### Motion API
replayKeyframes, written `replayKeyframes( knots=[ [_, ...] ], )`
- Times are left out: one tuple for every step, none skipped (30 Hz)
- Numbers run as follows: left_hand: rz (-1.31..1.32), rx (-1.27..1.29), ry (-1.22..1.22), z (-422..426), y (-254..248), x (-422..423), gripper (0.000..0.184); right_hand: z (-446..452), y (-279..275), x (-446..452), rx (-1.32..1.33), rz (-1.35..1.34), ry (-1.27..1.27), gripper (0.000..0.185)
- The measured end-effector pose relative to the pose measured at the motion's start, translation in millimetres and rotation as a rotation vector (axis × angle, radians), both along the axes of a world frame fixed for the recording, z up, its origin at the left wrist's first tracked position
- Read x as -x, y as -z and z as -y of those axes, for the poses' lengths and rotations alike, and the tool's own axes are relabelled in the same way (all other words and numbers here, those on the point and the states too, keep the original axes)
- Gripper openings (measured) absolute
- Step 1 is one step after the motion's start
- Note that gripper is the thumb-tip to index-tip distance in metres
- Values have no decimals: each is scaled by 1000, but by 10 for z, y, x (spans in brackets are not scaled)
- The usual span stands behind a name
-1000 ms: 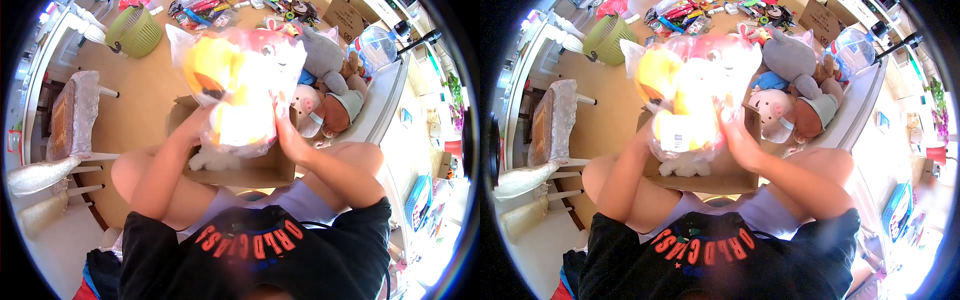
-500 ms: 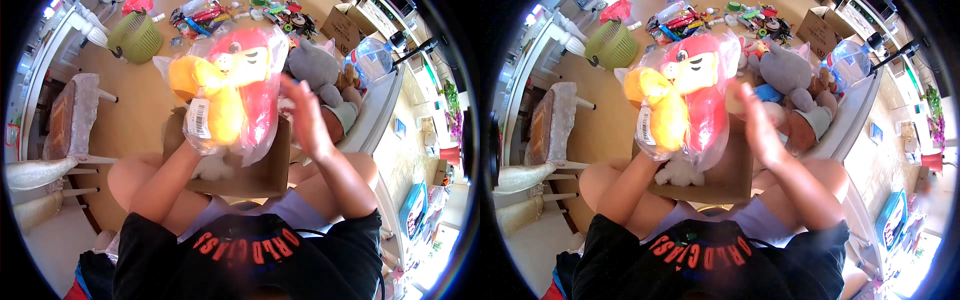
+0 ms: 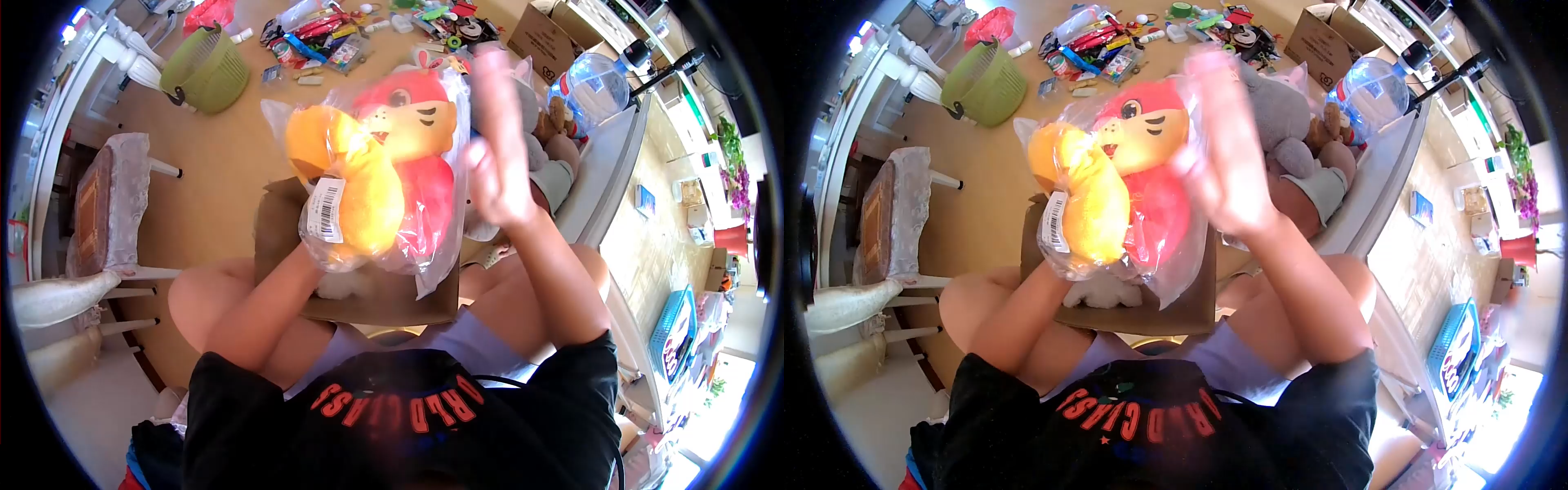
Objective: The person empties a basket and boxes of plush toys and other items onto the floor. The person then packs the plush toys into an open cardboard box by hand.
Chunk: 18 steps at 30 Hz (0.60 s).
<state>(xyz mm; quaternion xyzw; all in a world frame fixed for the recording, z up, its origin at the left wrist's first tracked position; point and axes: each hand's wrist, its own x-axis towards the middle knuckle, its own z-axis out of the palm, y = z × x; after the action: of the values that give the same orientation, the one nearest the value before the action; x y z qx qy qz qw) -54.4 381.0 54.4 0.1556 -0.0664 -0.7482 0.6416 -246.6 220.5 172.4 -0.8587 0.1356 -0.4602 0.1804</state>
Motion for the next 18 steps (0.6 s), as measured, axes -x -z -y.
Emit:
replayKeyframes(
  knots=[
    [23, -3, -9, 7, -23, -13, 56, -22, -54, 25, 170, -210, -188, 59],
    [53, -11, -23, 16, -46, -9, 56, -129, -71, 11, 240, -425, 27, 55],
    [86, -19, -39, 27, -69, -10, 56, 39, 258, -8, 142, -275, 149, 56],
    [124, -28, -55, 34, -101, -17, 56, 85, 277, -52, -350, -16, 134, 57],
    [169, -38, -79, 44, -131, -43, 56, 90, 272, -70, -836, 246, 113, 59],
    [227, -45, -108, 53, -177, -72, 55, 124, 195, -16, -1013, 311, 113, 66],
    [290, -54, -143, 54, -231, -111, 55, 210, 351, -6, -1220, 367, 34, 71],
    [360, -60, -170, 59, -296, -155, 55, 160, 362, -17, -1394, 340, -121, 71],
    [431, -71, -195, 47, -370, -191, 55, 67, 373, -32, -1574, 318, -276, 71],
    [498, -86, -208, 45, -426, -224, 55, -56, 320, -57, -1688, 249, -544, 71],
    [554, -101, -212, 22, -504, -261, 55, -221, 273, -102, -1711, 238, -519, 74],
    [600, -121, -206, -13, -570, -284, 54, -332, 315, -88, -1678, 182, -557, 76],
    [656, -138, -186, -44, -642, -322, 54, -405, 347, -71, -1635, 124, -602, 78],
    [698, -161, -170, -58, -700, -367, 54, -465, 357, -51, -1631, 88, -560, 82],
    [755, -195, -136, -75, -760, -432, 54, -432, 493, -19, -1635, 103, -608, 85],
    [796, -229, -104, -80, -802, -502, 54, -460, 488, -17, -1612, 101, -574, 83],
    [847, -266, -63, -81, -844, -570, 54, -493, 451, -10, -1585, 101, -536, 81],
    [902, -298, -26, -98, -863, -634, 53, -508, 422, -19, -1596, 85, -506, 77]
  ],
)
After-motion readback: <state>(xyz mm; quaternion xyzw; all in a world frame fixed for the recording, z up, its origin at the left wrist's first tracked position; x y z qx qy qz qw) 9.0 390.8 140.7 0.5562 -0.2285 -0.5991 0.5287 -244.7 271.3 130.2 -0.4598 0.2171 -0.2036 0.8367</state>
